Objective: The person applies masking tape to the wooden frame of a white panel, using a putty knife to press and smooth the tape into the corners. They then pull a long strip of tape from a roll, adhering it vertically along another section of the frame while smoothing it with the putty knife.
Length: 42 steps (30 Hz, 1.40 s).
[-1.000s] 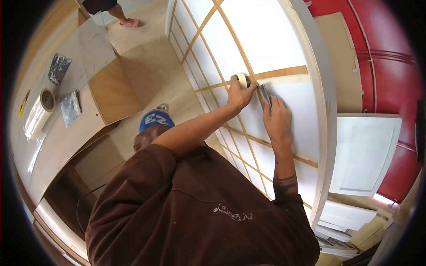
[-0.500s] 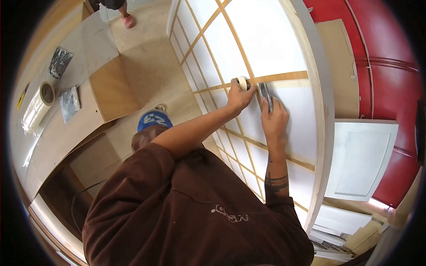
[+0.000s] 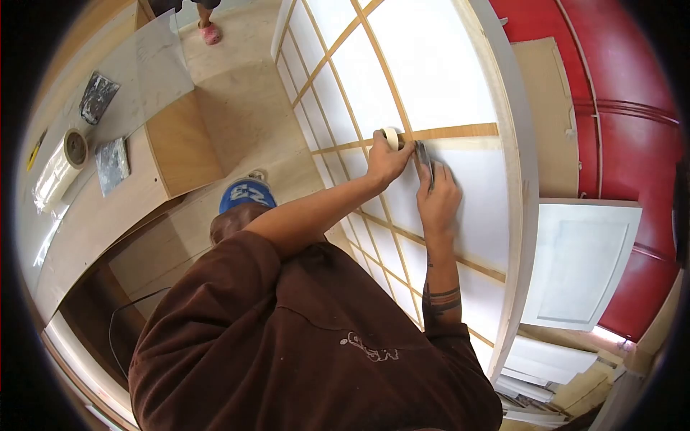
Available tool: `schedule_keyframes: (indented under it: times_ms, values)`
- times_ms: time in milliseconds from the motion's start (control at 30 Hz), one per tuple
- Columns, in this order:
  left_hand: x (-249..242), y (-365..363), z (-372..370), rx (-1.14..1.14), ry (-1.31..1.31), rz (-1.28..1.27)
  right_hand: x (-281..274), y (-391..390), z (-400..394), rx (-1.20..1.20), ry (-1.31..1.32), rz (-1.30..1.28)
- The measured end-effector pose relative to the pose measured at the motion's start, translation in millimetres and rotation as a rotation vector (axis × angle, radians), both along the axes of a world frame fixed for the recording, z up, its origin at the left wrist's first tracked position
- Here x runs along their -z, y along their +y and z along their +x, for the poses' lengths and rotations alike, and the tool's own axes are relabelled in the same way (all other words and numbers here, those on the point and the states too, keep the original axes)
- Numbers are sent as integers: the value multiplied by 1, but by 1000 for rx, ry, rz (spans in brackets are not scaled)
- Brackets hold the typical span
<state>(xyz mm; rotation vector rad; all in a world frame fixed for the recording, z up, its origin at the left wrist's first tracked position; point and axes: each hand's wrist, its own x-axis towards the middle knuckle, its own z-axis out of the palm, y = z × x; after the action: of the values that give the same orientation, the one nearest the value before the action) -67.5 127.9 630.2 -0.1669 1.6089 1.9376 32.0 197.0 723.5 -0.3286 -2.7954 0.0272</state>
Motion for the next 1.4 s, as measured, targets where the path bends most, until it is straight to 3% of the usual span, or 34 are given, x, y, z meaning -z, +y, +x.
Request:
schedule_keyframes:
  times_ms: [367,567,700,733,900,1100,1167,1300,1400]
  values:
    - [8,4,-2,-8,108,-91,-16,6,-5,-12,-127,8]
    - [23,6,2,16,69,21,-9,5,8,-29,10,-107]
    - [11,-3,-1,22,111,16,-21,6,17,48,366,-3]
    - [11,-3,4,37,120,46,-36,-1,19,67,364,-152]
    - [1,-2,8,14,79,27,-44,-17,42,84,322,-244]
    - [-6,-8,19,-95,363,-96,-9,-17,64,168,452,-321]
    - [-9,-8,21,-99,385,-6,-9,-28,57,279,510,-650]
    - [-2,-3,21,-106,328,84,10,-46,55,358,532,-680]
    - [4,-3,14,-141,410,103,33,-62,57,500,576,-990]
